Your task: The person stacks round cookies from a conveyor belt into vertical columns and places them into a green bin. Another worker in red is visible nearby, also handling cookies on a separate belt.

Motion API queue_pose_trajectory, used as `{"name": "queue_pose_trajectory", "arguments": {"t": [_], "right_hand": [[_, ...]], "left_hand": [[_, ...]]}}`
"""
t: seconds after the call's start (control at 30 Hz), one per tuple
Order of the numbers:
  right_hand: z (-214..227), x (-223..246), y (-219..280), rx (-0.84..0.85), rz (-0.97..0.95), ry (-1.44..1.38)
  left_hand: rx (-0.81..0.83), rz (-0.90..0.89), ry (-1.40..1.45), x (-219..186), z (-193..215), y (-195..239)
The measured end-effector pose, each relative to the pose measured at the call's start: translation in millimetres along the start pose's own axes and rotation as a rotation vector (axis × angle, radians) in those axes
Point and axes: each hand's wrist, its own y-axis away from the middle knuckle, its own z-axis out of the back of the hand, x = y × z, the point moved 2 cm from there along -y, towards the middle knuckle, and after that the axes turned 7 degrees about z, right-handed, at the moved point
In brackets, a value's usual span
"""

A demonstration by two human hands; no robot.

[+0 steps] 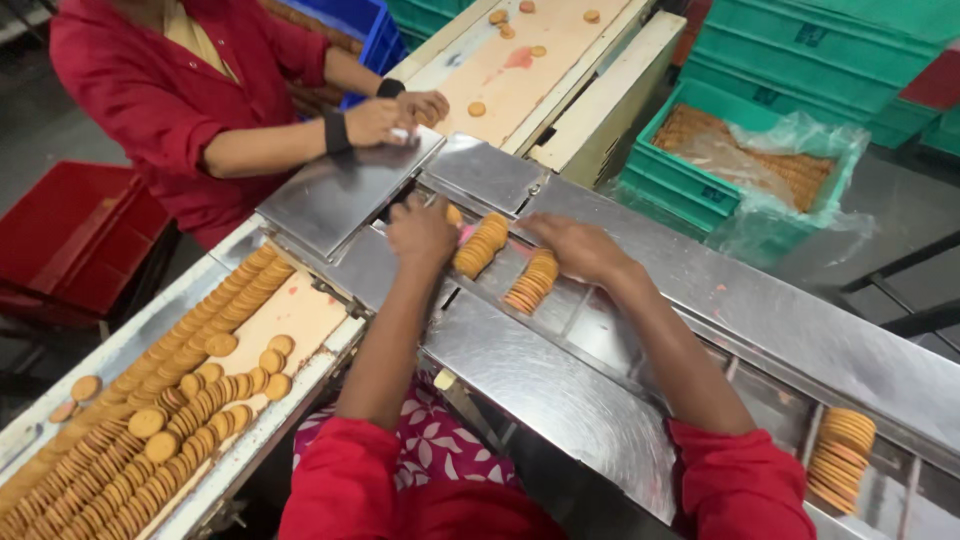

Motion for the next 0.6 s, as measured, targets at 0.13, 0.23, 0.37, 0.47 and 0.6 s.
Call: {"name": "queue_pose_trajectory", "arguments": {"t": [0.13, 0.23, 0.37, 0.47, 0.6], "right_hand": [[29, 4, 9, -0.118, 0.017, -0.079], [48, 4, 20, -0.255, -0.064, 0.024], [60, 30, 19, -0.524, 0.068, -0.003], [47, 67, 2, -0.591, 0.147, -0.054], [-6, 128, -39, -0.344, -0.072, -0.571]], "left_hand": [[0.046, -0.146, 0.124, -9, -22, 8], [0.091, -0.256, 0.279, 15, -37, 15], [-0.061, -0.341, 0.555, 60, -36, 28], [-0.207, -0.403, 0.845, 83, -22, 52], [-0.375, -0.414, 1.032, 109, 2, 116]]}}
